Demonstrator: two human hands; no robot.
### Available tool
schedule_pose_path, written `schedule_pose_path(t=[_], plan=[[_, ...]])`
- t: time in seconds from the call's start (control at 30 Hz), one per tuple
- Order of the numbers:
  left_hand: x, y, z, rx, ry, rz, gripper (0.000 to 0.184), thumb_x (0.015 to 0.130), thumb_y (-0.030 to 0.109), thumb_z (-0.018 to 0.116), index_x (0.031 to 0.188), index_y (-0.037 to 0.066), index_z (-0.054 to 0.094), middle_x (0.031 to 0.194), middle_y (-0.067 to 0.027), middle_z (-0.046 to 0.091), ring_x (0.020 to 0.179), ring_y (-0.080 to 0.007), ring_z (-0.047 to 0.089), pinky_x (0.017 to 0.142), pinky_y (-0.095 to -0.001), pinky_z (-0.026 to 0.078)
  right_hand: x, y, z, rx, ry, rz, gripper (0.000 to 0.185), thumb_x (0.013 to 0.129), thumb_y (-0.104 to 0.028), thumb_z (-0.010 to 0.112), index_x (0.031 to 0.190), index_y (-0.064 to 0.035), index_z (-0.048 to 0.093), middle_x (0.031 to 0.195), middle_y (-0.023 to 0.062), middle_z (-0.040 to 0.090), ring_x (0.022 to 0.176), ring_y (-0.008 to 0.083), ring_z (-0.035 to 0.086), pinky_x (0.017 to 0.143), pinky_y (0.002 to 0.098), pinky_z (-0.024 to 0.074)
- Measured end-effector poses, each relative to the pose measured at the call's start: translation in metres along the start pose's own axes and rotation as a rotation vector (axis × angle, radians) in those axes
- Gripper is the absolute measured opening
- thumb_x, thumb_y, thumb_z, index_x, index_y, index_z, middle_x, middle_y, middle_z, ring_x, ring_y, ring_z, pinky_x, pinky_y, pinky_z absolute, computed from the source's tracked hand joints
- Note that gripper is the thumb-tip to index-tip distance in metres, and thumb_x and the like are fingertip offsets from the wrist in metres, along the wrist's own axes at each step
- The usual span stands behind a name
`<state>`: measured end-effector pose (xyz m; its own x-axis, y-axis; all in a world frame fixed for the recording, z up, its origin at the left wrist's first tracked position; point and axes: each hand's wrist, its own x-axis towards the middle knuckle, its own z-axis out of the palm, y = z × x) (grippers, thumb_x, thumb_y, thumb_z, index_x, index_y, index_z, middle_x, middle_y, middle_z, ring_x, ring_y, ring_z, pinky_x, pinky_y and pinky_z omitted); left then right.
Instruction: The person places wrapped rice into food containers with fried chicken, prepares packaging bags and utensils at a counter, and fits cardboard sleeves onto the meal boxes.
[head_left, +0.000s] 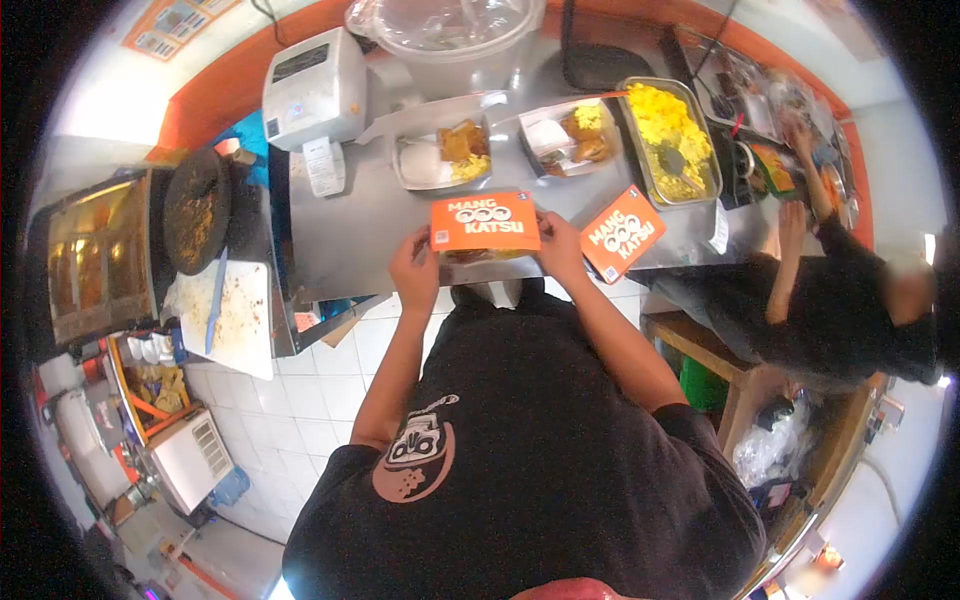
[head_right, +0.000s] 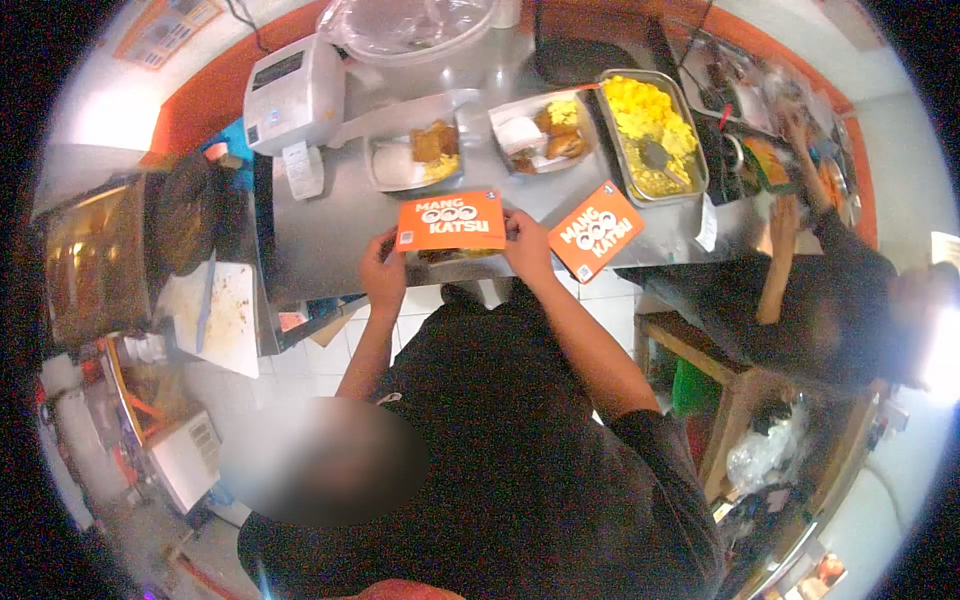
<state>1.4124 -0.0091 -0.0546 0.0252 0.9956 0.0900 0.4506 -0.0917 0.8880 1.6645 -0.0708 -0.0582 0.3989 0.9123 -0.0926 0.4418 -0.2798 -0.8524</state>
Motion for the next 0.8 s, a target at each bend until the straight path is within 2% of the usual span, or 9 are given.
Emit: schedule_pose_path(t=[0.07,0.1,0.13,0.23,0.27,0.4,0.63,0.7,0.8], plan=[[0.004,0.021,-0.011,0.188,0.066,0.184,0.019,0.085,0.006,0.063,0.103,0.0,0.069,0.104,-0.017,0.071,0.096,-0.0294,0.069,0.087,-0.0376,0.052,-0.001,0.006,0.003,0.004,0.034,-0.037,0.027,0.078,-0.017,0.076,0.081,0.0002,0.055,0.085,0.0193,0.069,0.075,0.0271,0.066,0.07,0.0376,0.0516],[0.004,0.029,-0.016,0.288,0.101,0.271,0.018,0.085,0.004,0.062,0.101,0.0,0.07,0.103,-0.0175,0.071,0.097,-0.0318,0.069,0.087,-0.0385,0.052,0.001,0.002,0.0,-0.037,-0.006,0.045,0.029,0.078,-0.017,0.077,0.08,0.0002,0.054,0.092,0.0183,0.071,0.077,0.0252,0.066,0.071,0.036,0.0518],[0.004,0.026,-0.018,0.289,0.095,0.298,0.026,0.082,0.004,0.063,0.108,0.001,0.067,0.104,-0.0179,0.07,0.096,-0.0347,0.068,0.086,-0.0402,0.053,0.001,-0.002,-0.001,-0.008,-0.009,0.035,0.03,0.078,-0.018,0.077,0.08,0.0003,0.054,0.097,0.0188,0.071,0.08,0.0246,0.067,0.072,0.036,0.052],[-0.003,-0.008,-0.005,0.241,-0.027,0.092,0.029,0.08,0.008,0.067,0.108,0.0,0.062,0.102,-0.0183,0.07,0.093,-0.0341,0.069,0.083,-0.0407,0.053,0.005,0.02,0.009,0.054,0.002,-0.059,0.03,0.078,-0.018,0.077,0.079,0.0003,0.053,0.112,0.0197,0.07,0.087,0.0247,0.069,0.074,0.0367,0.0525],[-0.005,-0.023,0.002,0.175,-0.067,0.037,0.03,0.08,0.009,0.068,0.107,-0.001,0.06,0.1,-0.0188,0.07,0.092,-0.0337,0.069,0.081,-0.0405,0.054,0.002,0.008,0.008,0.143,-0.003,0.008,0.032,0.077,-0.017,0.078,0.077,0.0002,0.051,0.115,0.0193,0.069,0.089,0.029,0.069,0.076,0.0375,0.0526],[-0.003,0.017,-0.004,-0.054,-0.138,-0.198,0.026,0.084,0.016,0.071,0.099,-0.001,0.058,0.092,-0.02,0.069,0.086,-0.0304,0.07,0.075,-0.0386,0.053,0.005,0.008,0.006,-0.004,-0.026,0.017,0.034,0.075,-0.017,0.079,0.077,-0.0003,0.05,0.112,0.0176,0.07,0.085,0.0345,0.068,0.074,0.0383,0.0523],[-0.005,0.008,-0.008,0.024,-0.16,-0.125,0.026,0.083,0.015,0.072,0.098,-0.001,0.059,0.091,-0.018,0.069,0.087,-0.0288,0.069,0.077,-0.0382,0.053,0.01,0.015,0.007,0.055,-0.029,-0.005,0.037,0.076,-0.016,0.079,0.074,-0.0003,0.046,0.113,0.0186,0.069,0.091,0.0291,0.068,0.076,0.0347,0.0511],[-0.006,0.001,-0.009,0.032,-0.226,-0.159,0.026,0.083,0.016,0.073,0.098,0.0,0.06,0.097,-0.0197,0.069,0.094,-0.0265,0.069,0.083,-0.0394,0.053,0.012,0.026,0.01,0.057,-0.038,-0.066,0.031,0.077,-0.015,0.078,0.08,-0.0001,0.051,0.116,0.0184,0.069,0.095,0.0272,0.068,0.08,0.0348,0.0517],[-0.014,-0.018,0.009,-0.301,-0.097,-0.051,0.031,0.086,0.016,0.068,0.113,0.002,0.062,0.11,-0.0212,0.068,0.106,-0.0298,0.066,0.092,-0.0405,0.051,0.005,0.018,0.008,0.261,-0.062,-0.036,0.031,0.08,-0.015,0.076,0.1,0.0,0.058,0.125,0.0181,0.065,0.102,0.0259,0.067,0.088,0.036,0.0516]])
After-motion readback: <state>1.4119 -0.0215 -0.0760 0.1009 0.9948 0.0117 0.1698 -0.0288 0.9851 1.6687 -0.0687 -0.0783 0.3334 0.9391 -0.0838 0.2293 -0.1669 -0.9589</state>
